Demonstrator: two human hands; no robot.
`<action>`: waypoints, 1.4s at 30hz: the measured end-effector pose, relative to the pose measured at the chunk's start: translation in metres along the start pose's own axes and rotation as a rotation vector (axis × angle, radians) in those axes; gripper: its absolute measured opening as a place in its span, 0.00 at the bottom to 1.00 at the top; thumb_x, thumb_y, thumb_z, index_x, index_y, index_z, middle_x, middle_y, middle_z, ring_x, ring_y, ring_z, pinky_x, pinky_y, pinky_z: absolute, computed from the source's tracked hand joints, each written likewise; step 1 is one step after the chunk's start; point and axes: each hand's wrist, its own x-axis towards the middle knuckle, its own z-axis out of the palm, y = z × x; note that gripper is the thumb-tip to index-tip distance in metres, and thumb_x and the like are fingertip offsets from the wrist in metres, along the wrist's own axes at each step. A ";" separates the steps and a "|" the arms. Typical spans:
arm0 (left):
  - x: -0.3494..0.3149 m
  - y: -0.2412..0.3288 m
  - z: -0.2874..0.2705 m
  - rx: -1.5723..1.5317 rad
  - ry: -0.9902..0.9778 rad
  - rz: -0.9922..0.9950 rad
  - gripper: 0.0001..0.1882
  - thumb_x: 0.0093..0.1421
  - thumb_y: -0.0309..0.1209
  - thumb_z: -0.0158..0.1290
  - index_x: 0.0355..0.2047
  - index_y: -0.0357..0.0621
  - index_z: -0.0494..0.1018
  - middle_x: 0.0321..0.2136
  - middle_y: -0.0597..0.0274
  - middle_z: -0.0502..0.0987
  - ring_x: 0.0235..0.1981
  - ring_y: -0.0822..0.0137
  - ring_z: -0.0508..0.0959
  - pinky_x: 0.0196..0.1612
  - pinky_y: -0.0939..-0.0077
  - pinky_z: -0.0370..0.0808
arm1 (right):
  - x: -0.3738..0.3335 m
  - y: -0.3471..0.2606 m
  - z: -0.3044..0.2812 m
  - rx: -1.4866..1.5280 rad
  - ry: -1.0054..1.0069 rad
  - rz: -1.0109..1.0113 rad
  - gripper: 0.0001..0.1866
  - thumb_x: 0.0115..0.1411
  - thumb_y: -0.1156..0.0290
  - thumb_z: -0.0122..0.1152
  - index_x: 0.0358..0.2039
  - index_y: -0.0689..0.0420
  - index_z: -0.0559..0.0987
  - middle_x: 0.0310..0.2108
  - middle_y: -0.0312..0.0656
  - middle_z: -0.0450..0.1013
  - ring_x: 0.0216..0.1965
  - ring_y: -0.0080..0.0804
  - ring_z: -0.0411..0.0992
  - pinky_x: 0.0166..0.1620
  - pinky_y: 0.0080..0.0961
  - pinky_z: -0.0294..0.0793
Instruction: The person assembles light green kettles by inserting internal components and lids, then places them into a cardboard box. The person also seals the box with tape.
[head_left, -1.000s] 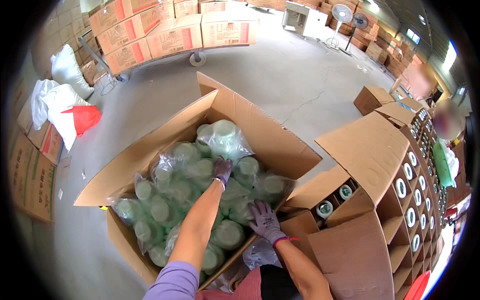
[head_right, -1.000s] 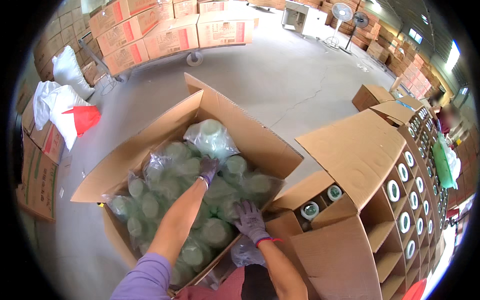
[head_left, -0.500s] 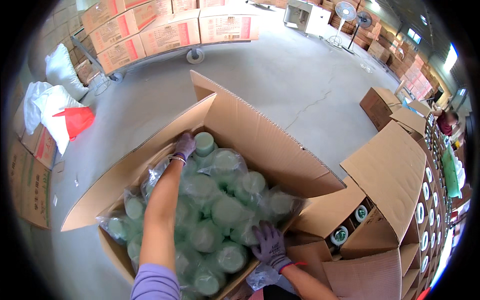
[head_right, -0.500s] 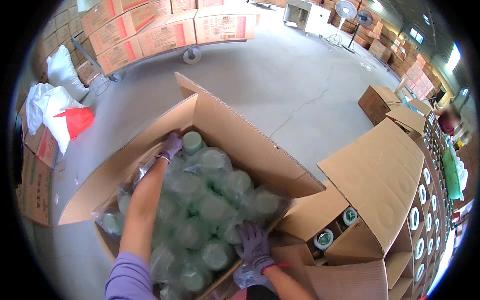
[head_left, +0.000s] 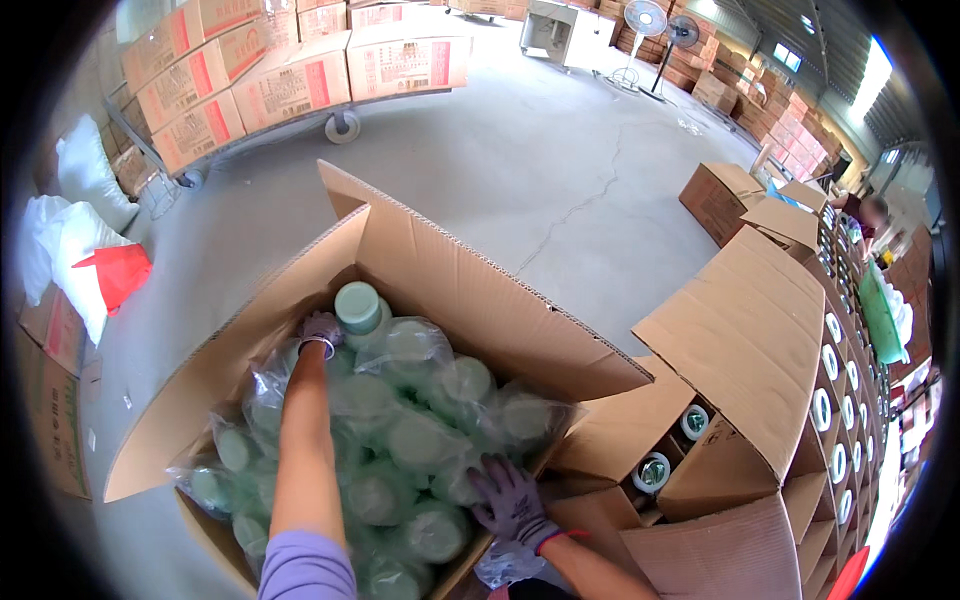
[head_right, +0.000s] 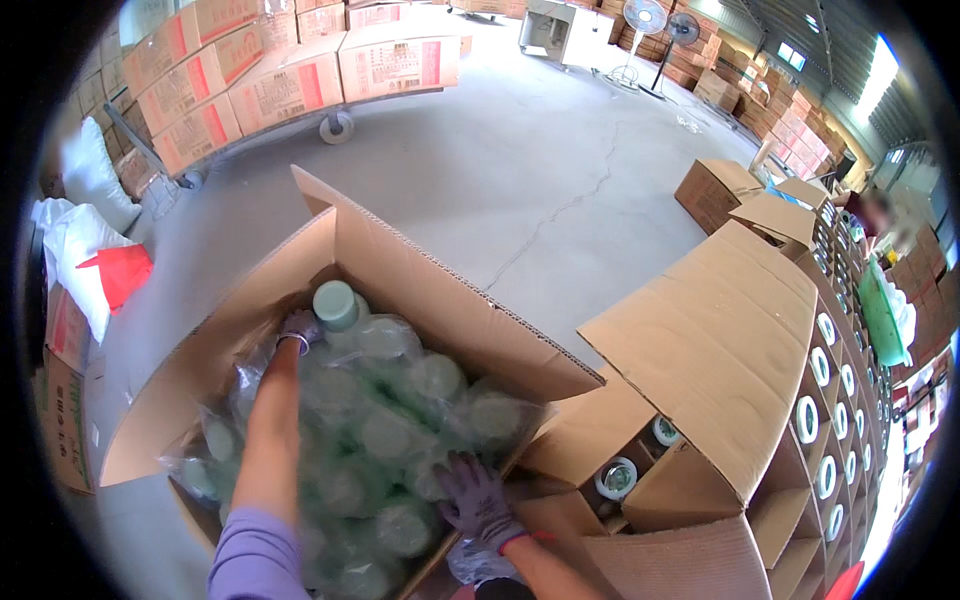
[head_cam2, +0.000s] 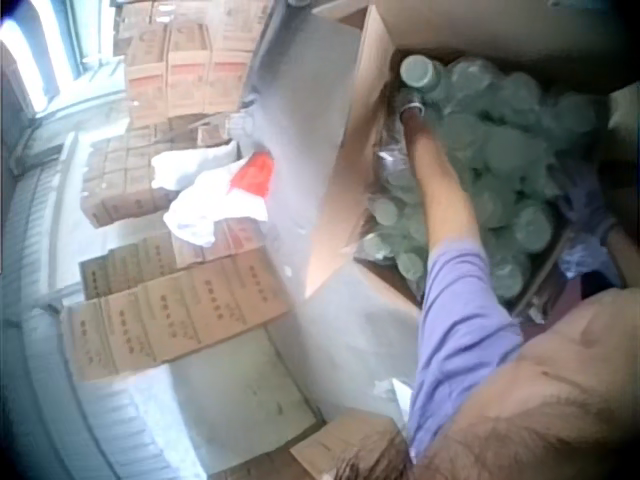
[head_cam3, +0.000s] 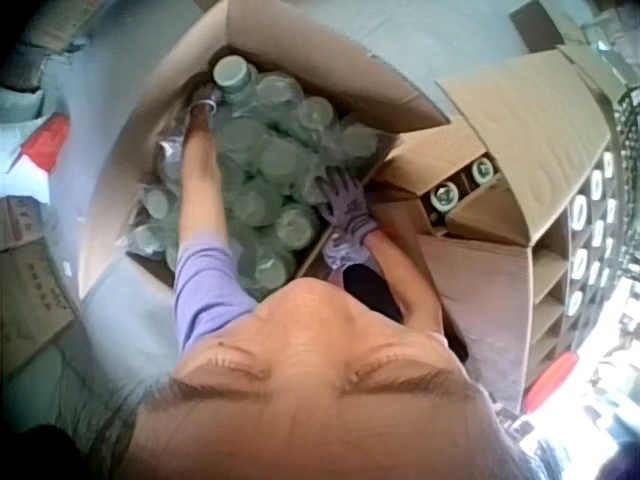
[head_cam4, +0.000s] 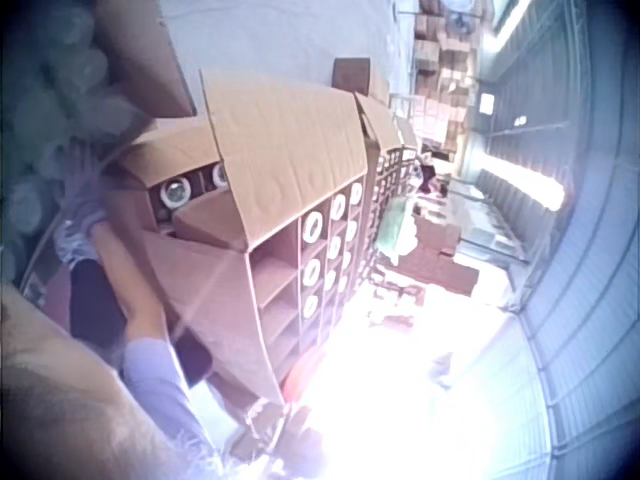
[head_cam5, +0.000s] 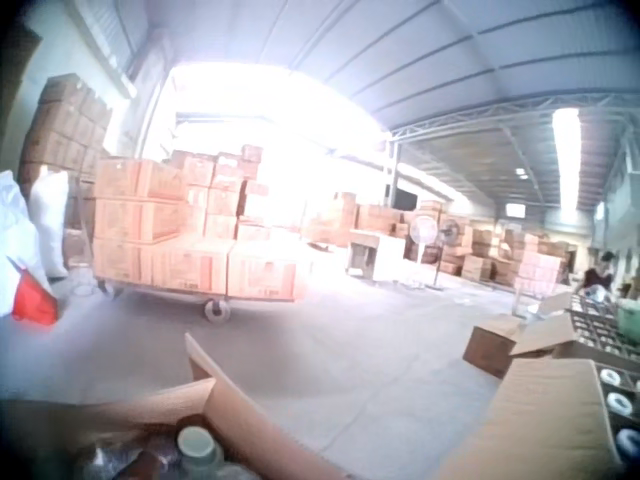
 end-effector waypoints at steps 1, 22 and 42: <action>-0.003 -0.014 -0.010 -0.177 -0.021 0.027 0.19 0.55 0.39 0.54 0.43 0.43 0.78 0.44 0.43 0.78 0.47 0.47 0.78 0.51 0.57 0.74 | 0.001 -0.001 0.001 0.001 -0.012 -0.001 0.34 0.51 0.52 0.59 0.59 0.48 0.69 0.61 0.51 0.61 0.60 0.53 0.61 0.57 0.51 0.63; -0.519 0.112 -0.270 -1.802 -1.177 0.860 0.18 0.61 0.26 0.54 0.52 0.36 0.71 0.50 0.60 0.75 0.48 0.71 0.75 0.51 0.74 0.73 | -0.177 -0.209 -0.325 0.824 0.514 0.299 0.46 0.43 0.60 0.78 0.58 0.59 0.62 0.55 0.45 0.63 0.58 0.36 0.62 0.62 0.33 0.60; -0.737 0.139 -0.330 -0.968 -0.389 1.801 0.34 0.51 0.34 0.64 0.58 0.42 0.67 0.53 0.47 0.72 0.52 0.50 0.73 0.56 0.59 0.70 | -0.355 -0.207 -0.253 0.255 1.521 0.632 0.43 0.42 0.72 0.77 0.55 0.54 0.59 0.60 0.55 0.56 0.59 0.48 0.60 0.60 0.41 0.61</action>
